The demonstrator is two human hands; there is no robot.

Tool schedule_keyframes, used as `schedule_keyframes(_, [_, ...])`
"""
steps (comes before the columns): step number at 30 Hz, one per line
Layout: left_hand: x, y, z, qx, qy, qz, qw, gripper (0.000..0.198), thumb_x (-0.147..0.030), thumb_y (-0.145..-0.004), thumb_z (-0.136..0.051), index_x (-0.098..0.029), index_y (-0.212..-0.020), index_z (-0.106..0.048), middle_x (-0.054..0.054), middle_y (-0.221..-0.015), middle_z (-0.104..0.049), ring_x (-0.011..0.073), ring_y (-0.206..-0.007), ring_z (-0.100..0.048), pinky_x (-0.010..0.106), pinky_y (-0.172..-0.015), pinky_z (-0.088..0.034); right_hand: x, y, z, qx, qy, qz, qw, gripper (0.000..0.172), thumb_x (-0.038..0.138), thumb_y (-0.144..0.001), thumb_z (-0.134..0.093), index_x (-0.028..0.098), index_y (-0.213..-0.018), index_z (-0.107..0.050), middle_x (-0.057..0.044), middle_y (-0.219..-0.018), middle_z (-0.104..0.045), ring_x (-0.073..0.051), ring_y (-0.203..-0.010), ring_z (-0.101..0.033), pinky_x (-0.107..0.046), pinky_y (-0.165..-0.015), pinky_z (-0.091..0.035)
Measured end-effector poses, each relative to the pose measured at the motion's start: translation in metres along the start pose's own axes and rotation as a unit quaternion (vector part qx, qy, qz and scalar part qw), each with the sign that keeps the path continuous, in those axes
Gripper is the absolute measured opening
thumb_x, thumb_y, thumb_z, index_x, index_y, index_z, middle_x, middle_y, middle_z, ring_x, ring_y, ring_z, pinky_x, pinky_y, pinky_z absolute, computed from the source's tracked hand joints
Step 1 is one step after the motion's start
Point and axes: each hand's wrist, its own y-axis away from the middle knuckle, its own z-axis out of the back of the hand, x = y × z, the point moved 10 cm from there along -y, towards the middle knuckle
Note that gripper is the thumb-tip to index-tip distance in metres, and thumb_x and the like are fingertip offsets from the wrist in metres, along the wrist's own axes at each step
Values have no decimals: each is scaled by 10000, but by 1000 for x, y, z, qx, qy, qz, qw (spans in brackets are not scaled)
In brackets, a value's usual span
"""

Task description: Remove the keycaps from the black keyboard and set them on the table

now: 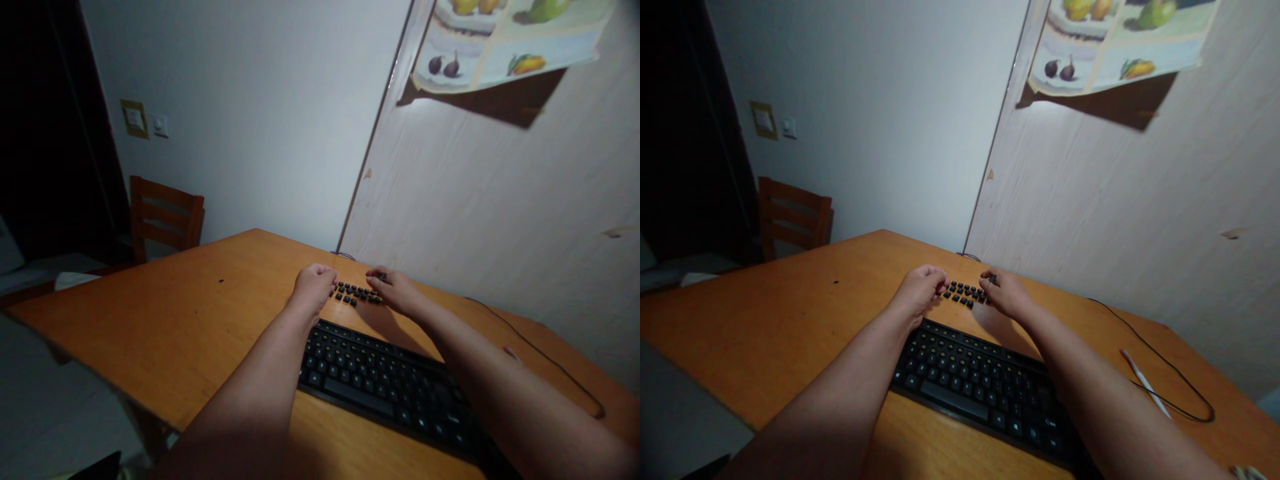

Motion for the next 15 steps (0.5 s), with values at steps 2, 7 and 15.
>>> schedule_keyframes(2, [-1,0,-1,1,-2,-2,1000,82,-215,-659,-545,-151,-681,-592,6,-558,-571,84,-486,-451,203,-500,-356,1,11,16,-17,-76,-15,997,307,380,-875,-478,154,-936,-676,-81,-882,-675,-163,-673,-566,-269,-597,-409])
schedule_keyframes(7, [0,1,-5,22,-14,-6,1000,100,-246,-670,-554,-150,-666,-582,8,-557,-559,82,-477,-436,202,-475,-332,12,50,37,-22,-198,-46,979,251,361,-822,-509,149,-751,-622,-13,-621,-543,-127,-564,-479,-240,-511,-358])
schedule_keyframes(15, [-1,8,-13,49,-67,-12,996,122,-271,-677,-565,-152,-687,-595,13,-599,-570,92,-495,-435,211,-447,-306,31,100,2,142,-326,-74,932,181,351,-804,-586,179,-814,-531,36,-594,-530,-72,-444,-397,-196,-409,-264])
